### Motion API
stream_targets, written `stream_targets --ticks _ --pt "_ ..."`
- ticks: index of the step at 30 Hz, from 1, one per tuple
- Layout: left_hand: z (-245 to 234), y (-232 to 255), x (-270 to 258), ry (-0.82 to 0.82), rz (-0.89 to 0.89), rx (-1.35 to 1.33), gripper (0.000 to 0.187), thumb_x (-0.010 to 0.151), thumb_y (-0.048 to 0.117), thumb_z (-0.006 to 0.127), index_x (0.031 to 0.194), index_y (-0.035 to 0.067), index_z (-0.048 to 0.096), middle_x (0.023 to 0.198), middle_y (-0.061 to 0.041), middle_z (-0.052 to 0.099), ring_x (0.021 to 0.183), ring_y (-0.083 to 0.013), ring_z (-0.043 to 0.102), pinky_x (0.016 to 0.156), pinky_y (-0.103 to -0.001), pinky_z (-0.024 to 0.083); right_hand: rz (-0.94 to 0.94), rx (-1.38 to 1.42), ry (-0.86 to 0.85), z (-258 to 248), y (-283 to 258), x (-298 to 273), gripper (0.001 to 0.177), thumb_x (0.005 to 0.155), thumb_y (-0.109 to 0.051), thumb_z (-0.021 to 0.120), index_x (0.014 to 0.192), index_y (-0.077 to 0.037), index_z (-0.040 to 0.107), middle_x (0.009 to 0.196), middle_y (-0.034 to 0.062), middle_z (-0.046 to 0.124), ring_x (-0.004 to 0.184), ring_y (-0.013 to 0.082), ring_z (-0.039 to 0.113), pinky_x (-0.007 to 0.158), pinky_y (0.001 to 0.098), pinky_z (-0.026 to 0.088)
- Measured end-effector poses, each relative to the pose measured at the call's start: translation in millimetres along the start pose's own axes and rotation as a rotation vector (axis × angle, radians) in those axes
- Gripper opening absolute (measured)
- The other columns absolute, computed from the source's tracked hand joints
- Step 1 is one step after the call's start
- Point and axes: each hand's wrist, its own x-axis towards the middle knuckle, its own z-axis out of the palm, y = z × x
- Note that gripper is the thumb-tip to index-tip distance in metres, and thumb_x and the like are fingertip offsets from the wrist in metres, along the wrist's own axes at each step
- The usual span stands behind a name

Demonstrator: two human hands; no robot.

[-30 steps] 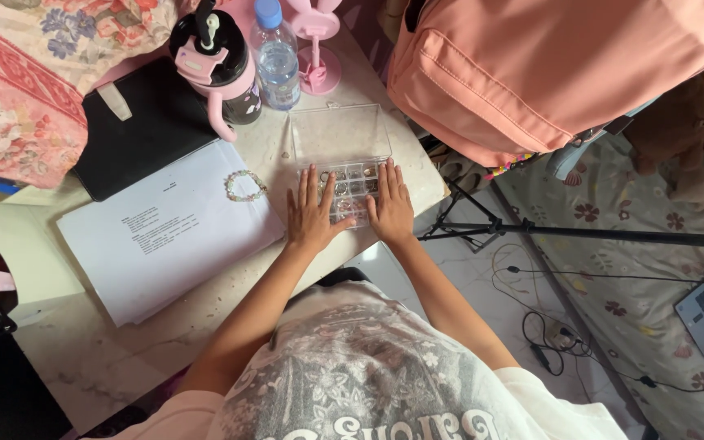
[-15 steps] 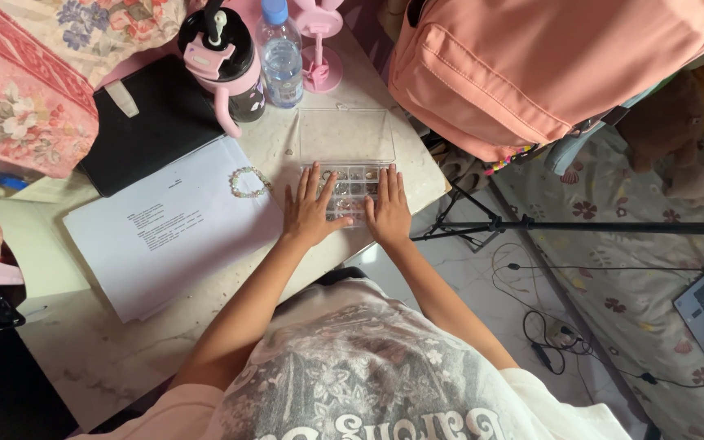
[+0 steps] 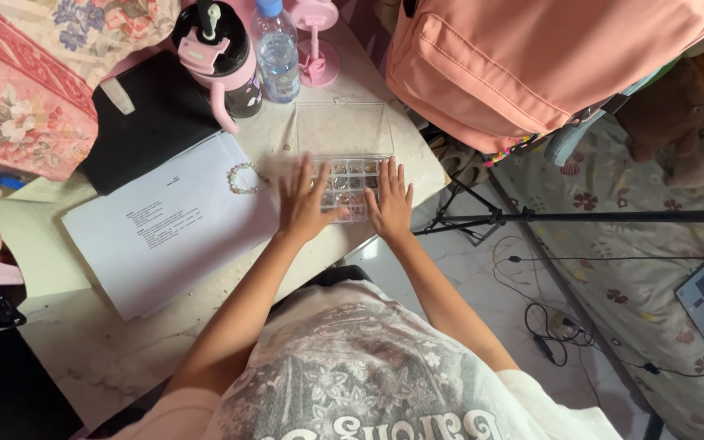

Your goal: Sorting small jewelry components from a plastic organizer box onto a sheet of paper.

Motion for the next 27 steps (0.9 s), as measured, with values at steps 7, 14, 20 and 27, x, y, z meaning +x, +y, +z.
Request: stream_targets --ticks 7,14,20,27 --pt "29.1 -101.6 -21.6 0.621 -0.214 0.212 0.058 0.072 0.013 0.082 0.128 0.019 0.066 0.142 -0.010 0.052 0.121 -0.0345 0.055 0.078 -0.052 0.053 0.025 0.146 0.100 0.6 0.4 -5.0 0.065 0.110 -0.044 0.032 0.168 -0.025 0.009 0.174 0.0018 0.008 0.159 0.0292 0.007 0.120 0.0682 0.011" --pt "44.1 -142.0 -17.2 0.440 -0.238 0.305 0.016 0.082 0.025 0.077 0.094 0.024 0.066 0.099 0.002 0.059 0.095 -0.0273 0.058 0.071 -0.043 0.050 -0.086 -0.193 0.066 10.7 -11.2 -3.0 0.069 0.105 -0.061 0.032 0.166 -0.034 0.015 0.175 0.0008 0.004 0.160 0.0242 -0.002 0.115 0.0733 -0.007" --pt "14.0 -68.4 2.8 0.513 -0.028 -0.390 0.017 0.089 0.001 0.068 0.102 0.011 0.068 0.094 -0.011 0.066 0.091 -0.0363 0.064 0.081 -0.044 0.052 -0.002 0.196 0.124 -9.6 -16.6 -5.6 0.054 0.110 -0.041 0.036 0.162 -0.030 0.028 0.172 0.0003 0.017 0.158 0.0258 0.012 0.116 0.0763 -0.001" --pt "-31.4 41.0 7.1 0.207 0.113 -0.896 0.015 0.091 0.007 0.070 0.105 0.007 0.074 0.088 -0.011 0.073 0.083 -0.0225 0.069 0.078 -0.037 0.057 -0.122 1.036 -0.048 -38.2 -46.0 -0.7 0.045 0.096 -0.009 0.070 0.140 -0.010 0.063 0.137 0.0156 0.065 0.127 0.0315 0.062 0.109 0.0469 0.049"
